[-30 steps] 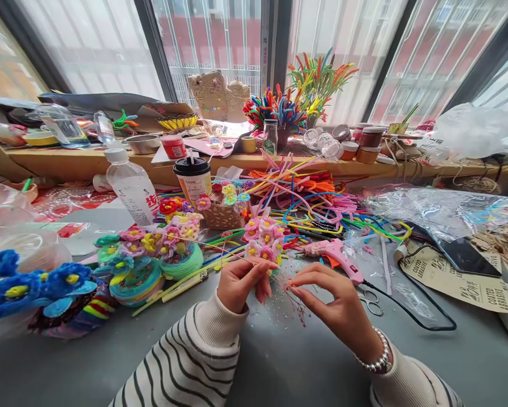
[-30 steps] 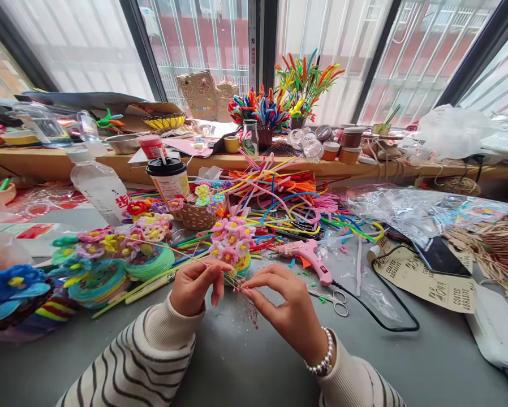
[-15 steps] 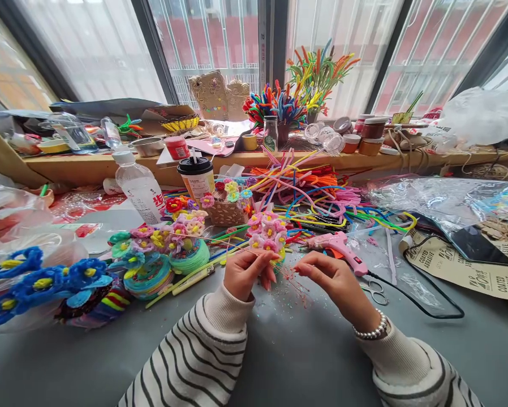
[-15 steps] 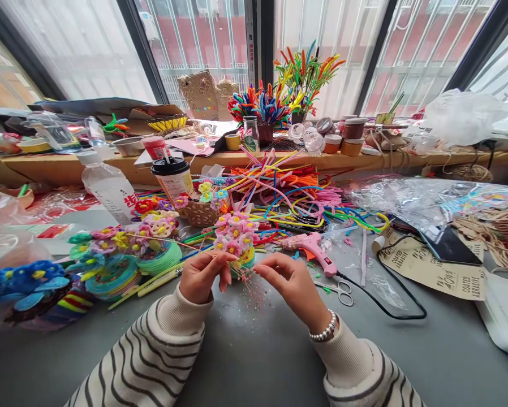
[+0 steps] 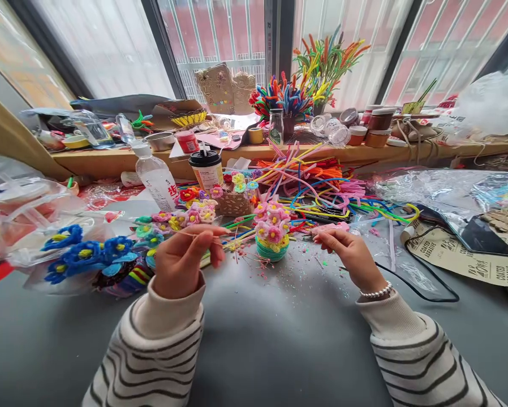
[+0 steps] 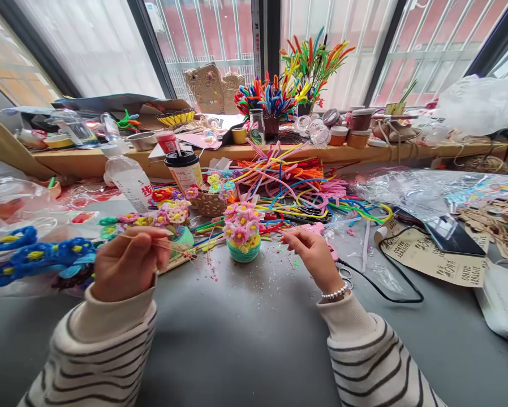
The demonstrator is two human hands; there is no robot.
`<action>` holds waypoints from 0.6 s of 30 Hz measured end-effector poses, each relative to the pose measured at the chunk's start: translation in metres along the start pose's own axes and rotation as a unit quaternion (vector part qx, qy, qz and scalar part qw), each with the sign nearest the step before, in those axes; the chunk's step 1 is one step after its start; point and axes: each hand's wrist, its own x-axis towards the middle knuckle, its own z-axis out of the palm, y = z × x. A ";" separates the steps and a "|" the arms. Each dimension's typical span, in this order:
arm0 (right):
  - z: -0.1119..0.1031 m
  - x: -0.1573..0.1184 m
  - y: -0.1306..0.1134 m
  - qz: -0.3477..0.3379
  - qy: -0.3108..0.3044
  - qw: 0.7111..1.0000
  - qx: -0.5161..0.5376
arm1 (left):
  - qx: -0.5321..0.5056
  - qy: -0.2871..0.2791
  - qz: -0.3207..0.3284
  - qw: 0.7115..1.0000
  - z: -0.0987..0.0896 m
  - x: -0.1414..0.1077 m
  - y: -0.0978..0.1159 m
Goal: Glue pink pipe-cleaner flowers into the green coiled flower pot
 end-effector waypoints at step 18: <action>-0.028 0.004 0.003 0.022 0.016 0.999 -0.036 | 0.698 -0.323 0.058 0.636 -0.041 -0.028 -0.040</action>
